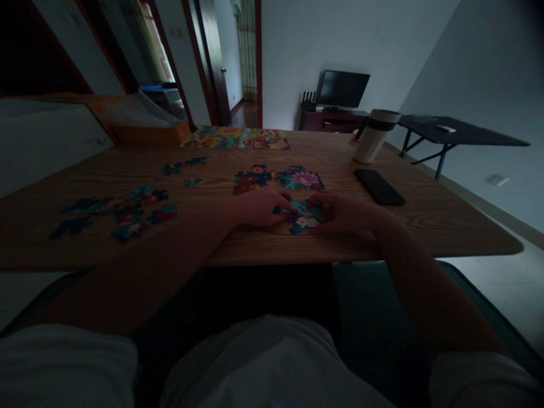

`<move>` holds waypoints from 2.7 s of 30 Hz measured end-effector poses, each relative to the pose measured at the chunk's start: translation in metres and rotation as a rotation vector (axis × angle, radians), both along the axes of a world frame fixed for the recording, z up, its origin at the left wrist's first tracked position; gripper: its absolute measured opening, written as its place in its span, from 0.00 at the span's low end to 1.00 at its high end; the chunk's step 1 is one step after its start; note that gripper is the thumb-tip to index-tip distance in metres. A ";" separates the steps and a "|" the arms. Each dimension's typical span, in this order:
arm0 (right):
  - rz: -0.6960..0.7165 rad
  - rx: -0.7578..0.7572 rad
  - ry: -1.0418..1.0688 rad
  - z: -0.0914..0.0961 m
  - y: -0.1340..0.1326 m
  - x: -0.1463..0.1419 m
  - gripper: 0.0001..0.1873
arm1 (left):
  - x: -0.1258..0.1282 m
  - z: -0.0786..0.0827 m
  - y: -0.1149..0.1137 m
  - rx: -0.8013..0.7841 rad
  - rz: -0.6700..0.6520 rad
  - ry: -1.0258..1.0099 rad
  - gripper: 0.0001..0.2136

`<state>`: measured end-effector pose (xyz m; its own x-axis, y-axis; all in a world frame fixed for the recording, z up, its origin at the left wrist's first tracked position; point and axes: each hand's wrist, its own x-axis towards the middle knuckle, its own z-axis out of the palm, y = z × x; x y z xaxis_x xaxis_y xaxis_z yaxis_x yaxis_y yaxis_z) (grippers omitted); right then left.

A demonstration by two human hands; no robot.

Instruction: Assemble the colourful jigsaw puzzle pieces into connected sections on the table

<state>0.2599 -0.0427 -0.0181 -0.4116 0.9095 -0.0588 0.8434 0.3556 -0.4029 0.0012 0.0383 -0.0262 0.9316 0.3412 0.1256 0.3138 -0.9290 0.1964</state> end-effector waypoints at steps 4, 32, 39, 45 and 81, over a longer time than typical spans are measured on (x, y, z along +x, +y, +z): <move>-0.009 0.016 0.004 0.000 -0.001 0.000 0.35 | 0.000 -0.001 -0.002 0.003 0.010 0.026 0.16; -0.059 -0.046 0.017 0.002 -0.004 0.009 0.42 | -0.010 0.007 -0.008 0.061 0.013 0.156 0.21; -0.072 -0.079 0.010 0.000 -0.002 0.016 0.43 | -0.011 0.005 -0.004 -0.023 -0.013 0.094 0.17; -0.046 -0.068 0.038 -0.001 -0.003 0.016 0.45 | -0.028 0.020 -0.004 -0.113 0.125 0.158 0.32; -0.176 -0.154 0.031 -0.008 0.005 0.037 0.48 | -0.231 -0.022 -0.093 0.408 0.667 -0.186 0.17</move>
<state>0.2971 -0.0380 -0.0263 -0.2512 0.9486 -0.1926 0.8734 0.1364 -0.4674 -0.2295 -0.0551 -0.0487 0.4991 0.7125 0.4932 0.8236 -0.5670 -0.0142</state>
